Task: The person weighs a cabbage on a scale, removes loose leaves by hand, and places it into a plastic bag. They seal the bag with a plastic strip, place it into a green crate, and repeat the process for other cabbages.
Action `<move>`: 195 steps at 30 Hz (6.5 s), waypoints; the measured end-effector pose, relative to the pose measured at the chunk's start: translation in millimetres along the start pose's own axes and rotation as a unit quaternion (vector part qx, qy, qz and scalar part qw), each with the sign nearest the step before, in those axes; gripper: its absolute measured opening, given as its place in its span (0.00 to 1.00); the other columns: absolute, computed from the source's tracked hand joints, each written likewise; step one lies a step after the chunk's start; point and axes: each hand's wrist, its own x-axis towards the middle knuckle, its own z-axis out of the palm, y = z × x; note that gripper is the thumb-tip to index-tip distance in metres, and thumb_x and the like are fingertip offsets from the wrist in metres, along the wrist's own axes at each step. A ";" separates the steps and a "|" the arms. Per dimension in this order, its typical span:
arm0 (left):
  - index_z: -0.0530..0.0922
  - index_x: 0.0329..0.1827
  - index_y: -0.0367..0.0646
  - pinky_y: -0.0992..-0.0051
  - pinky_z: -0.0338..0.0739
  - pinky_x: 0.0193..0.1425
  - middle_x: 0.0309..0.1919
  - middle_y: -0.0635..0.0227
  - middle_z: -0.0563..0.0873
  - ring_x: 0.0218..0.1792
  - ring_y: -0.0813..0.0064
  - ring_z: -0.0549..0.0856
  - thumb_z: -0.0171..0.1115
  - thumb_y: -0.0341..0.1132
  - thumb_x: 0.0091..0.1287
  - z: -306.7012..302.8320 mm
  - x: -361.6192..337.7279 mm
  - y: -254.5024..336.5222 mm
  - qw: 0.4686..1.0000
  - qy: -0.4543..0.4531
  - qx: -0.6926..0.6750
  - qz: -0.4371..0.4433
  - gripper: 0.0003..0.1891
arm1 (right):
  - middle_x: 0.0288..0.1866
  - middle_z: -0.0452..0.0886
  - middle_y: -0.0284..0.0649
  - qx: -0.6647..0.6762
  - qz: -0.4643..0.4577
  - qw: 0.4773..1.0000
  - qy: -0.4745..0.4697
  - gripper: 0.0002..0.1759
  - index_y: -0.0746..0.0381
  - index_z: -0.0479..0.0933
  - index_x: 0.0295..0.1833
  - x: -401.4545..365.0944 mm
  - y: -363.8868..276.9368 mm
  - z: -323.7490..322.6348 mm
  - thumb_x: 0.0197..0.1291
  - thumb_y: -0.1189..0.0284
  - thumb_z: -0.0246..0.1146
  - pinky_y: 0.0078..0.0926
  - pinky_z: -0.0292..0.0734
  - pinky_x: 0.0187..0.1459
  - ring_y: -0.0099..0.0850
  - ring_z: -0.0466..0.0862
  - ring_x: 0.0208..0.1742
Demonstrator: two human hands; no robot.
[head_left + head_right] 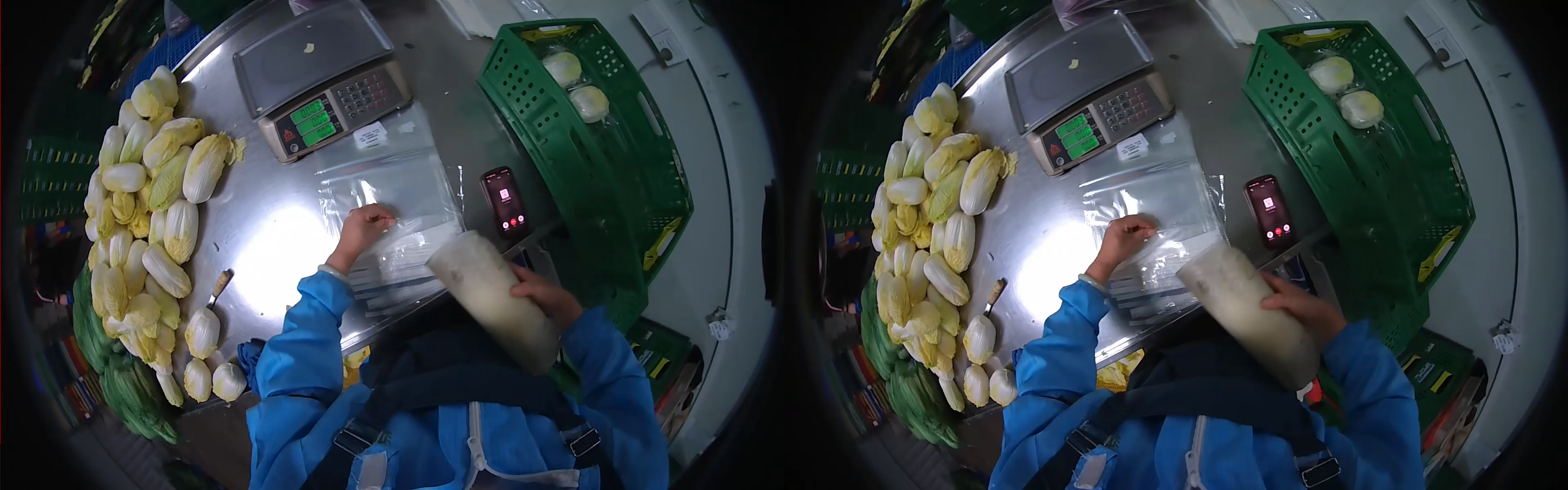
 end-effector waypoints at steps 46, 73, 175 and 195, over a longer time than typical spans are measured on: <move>0.66 0.69 0.41 0.62 0.78 0.63 0.62 0.55 0.75 0.60 0.58 0.79 0.42 0.49 0.78 7.5 -259.0 161.7 0.693 0.125 -0.617 -0.351 0.25 | 0.64 0.72 0.59 -0.330 -0.190 0.921 -0.087 0.40 0.70 0.60 0.71 115.2 -1.0 178.2 0.63 0.56 0.62 0.35 0.65 0.67 0.48 0.72 0.66; 0.74 0.45 0.34 0.73 0.83 0.39 0.35 0.50 0.86 0.33 0.65 0.88 0.49 0.43 0.76 -59.6 -289.9 100.2 0.717 0.165 -0.642 -0.215 0.17 | 0.51 0.83 0.39 -0.671 -0.534 0.515 -0.016 0.22 0.61 0.78 0.52 133.5 -95.2 223.2 0.47 0.79 0.65 0.38 0.69 0.62 0.41 0.78 0.58; 0.57 0.75 0.33 0.67 0.59 0.74 0.72 0.55 0.65 0.72 0.63 0.65 0.59 0.29 0.64 -48.3 -214.0 90.1 0.955 -0.016 -0.259 -0.141 0.35 | 0.65 0.72 0.47 -0.047 -0.014 0.998 -0.044 0.38 0.62 0.62 0.71 91.1 -32.2 131.2 0.64 0.50 0.62 0.35 0.78 0.51 0.34 0.80 0.55; 0.76 0.53 0.36 0.75 0.78 0.45 0.41 0.63 0.83 0.39 0.71 0.84 0.56 0.37 0.71 11.7 -76.6 128.2 0.891 0.265 -0.265 -0.256 0.14 | 0.60 0.76 0.50 0.030 -0.328 0.658 0.678 0.51 0.69 0.62 0.68 -27.0 -119.4 -374.4 0.42 0.59 0.79 0.35 0.76 0.56 0.38 0.80 0.55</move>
